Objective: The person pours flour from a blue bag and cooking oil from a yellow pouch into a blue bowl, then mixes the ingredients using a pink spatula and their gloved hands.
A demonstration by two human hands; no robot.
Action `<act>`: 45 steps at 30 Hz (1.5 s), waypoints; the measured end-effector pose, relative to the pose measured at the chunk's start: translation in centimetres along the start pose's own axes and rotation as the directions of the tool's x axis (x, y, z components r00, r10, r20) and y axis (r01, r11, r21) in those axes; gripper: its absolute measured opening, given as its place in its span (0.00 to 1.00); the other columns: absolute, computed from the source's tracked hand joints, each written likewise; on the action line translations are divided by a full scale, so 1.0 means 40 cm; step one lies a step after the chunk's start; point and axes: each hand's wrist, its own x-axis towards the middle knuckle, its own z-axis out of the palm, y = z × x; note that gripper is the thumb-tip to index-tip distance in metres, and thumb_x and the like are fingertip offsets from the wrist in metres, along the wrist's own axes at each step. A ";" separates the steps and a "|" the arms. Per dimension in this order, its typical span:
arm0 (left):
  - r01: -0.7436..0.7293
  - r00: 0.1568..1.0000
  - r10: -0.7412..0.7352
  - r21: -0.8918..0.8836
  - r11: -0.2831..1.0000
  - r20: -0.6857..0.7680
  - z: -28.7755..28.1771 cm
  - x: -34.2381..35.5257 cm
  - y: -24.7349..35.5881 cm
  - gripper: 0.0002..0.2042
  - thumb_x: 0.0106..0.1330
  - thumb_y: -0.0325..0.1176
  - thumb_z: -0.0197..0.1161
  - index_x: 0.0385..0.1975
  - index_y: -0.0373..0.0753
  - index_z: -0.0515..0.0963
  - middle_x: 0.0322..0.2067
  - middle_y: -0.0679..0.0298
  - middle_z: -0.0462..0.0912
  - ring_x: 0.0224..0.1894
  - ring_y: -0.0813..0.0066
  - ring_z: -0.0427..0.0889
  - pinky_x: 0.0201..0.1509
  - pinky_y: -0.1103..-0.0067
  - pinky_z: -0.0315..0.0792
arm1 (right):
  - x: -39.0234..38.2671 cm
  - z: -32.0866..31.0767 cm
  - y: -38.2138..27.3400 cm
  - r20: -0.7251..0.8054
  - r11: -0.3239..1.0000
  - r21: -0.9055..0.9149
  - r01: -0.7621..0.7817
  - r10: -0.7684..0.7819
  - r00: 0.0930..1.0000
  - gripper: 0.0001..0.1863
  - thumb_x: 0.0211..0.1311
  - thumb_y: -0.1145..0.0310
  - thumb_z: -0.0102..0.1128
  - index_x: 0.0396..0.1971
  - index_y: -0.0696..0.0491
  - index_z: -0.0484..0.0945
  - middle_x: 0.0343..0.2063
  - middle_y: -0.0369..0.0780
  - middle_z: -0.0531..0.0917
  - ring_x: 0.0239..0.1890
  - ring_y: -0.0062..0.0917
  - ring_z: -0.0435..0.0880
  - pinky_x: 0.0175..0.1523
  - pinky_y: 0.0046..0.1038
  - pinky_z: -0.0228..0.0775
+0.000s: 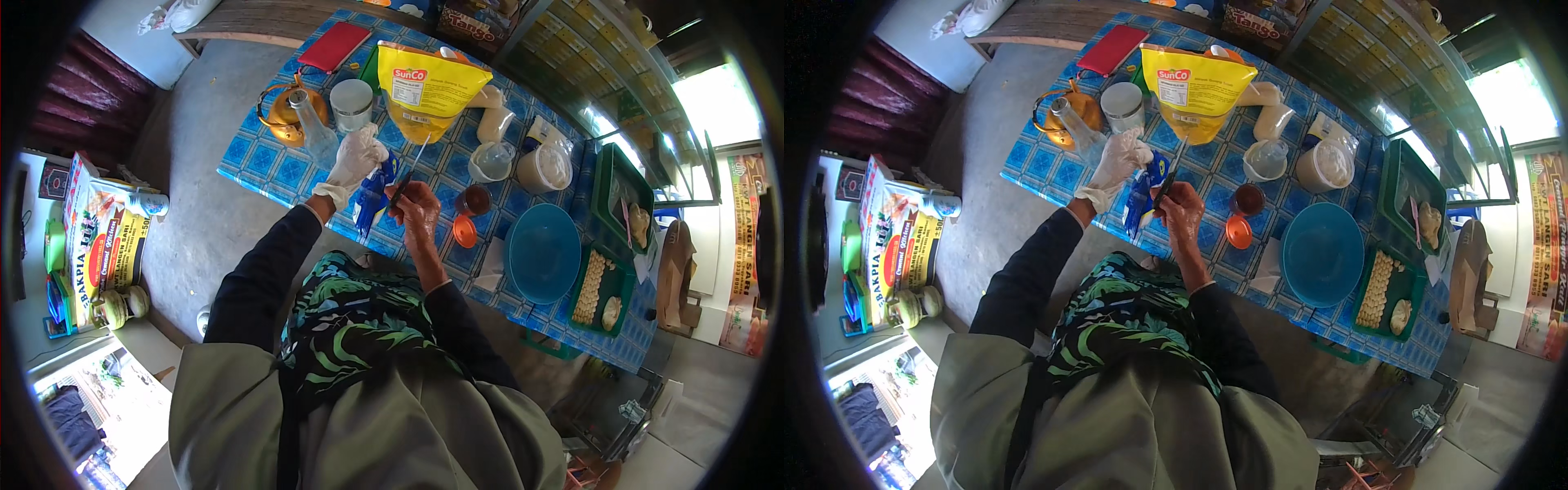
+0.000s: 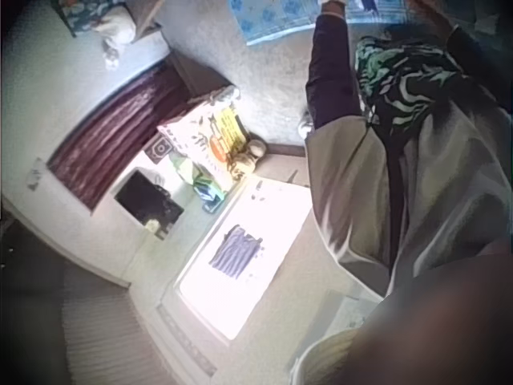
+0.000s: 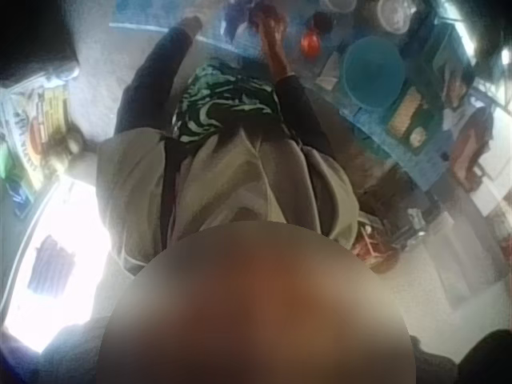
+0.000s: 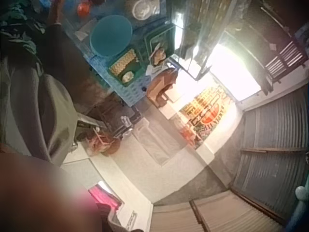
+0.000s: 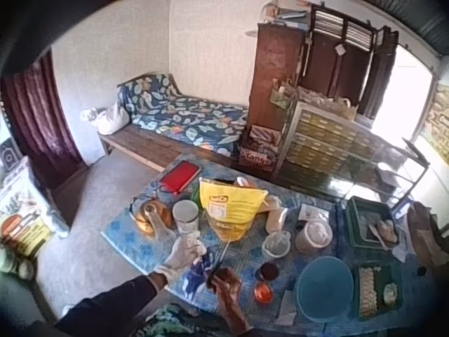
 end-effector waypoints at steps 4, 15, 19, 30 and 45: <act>0.081 0.996 -0.084 -0.176 0.981 -0.008 0.031 -0.057 0.056 0.27 0.59 0.31 0.59 0.56 0.22 0.62 0.28 0.59 0.80 0.32 0.71 0.80 0.39 0.79 0.72 | 0.025 -0.021 0.021 -0.103 0.994 0.109 -0.018 0.029 0.994 0.10 0.51 0.76 0.68 0.31 0.58 0.75 0.24 0.39 0.82 0.15 0.18 0.76 0.14 0.18 0.58; -0.031 0.983 0.160 0.765 0.644 -0.095 0.106 -0.317 -0.046 0.33 0.53 0.37 0.67 0.61 0.39 0.65 0.46 0.49 0.69 0.49 0.48 0.70 0.48 0.63 0.69 | 0.123 0.033 0.097 -0.183 0.821 -0.512 0.253 -0.392 0.902 0.10 0.44 0.76 0.70 0.26 0.59 0.78 0.21 0.37 0.81 0.22 0.16 0.75 0.27 0.20 0.66; -0.104 0.969 0.238 0.781 0.616 -0.059 0.085 -0.303 -0.053 0.27 0.54 0.34 0.66 0.57 0.42 0.70 0.40 0.54 0.72 0.45 0.53 0.72 0.43 0.64 0.70 | 0.170 0.024 0.132 -0.224 0.881 -0.437 0.180 -0.300 0.927 0.08 0.40 0.76 0.68 0.23 0.60 0.79 0.19 0.37 0.80 0.22 0.19 0.77 0.29 0.24 0.68; -0.199 0.960 0.272 0.849 0.490 0.068 0.001 -0.299 0.011 0.10 0.52 0.27 0.59 0.35 0.43 0.77 0.35 0.61 0.75 0.44 0.58 0.73 0.42 0.67 0.74 | 0.078 0.048 0.075 -0.300 0.986 -0.094 0.136 -0.159 0.941 0.07 0.44 0.80 0.67 0.26 0.60 0.78 0.21 0.34 0.80 0.22 0.15 0.74 0.25 0.21 0.63; -0.222 0.975 0.181 0.625 0.748 0.129 -0.122 -0.232 -0.102 0.12 0.54 0.31 0.60 0.38 0.41 0.79 0.42 0.62 0.78 0.53 0.59 0.72 0.57 0.68 0.69 | 0.004 -0.081 0.041 -0.283 0.962 -0.275 0.003 -0.084 0.955 0.12 0.47 0.73 0.71 0.30 0.61 0.78 0.22 0.37 0.82 0.24 0.17 0.77 0.26 0.20 0.66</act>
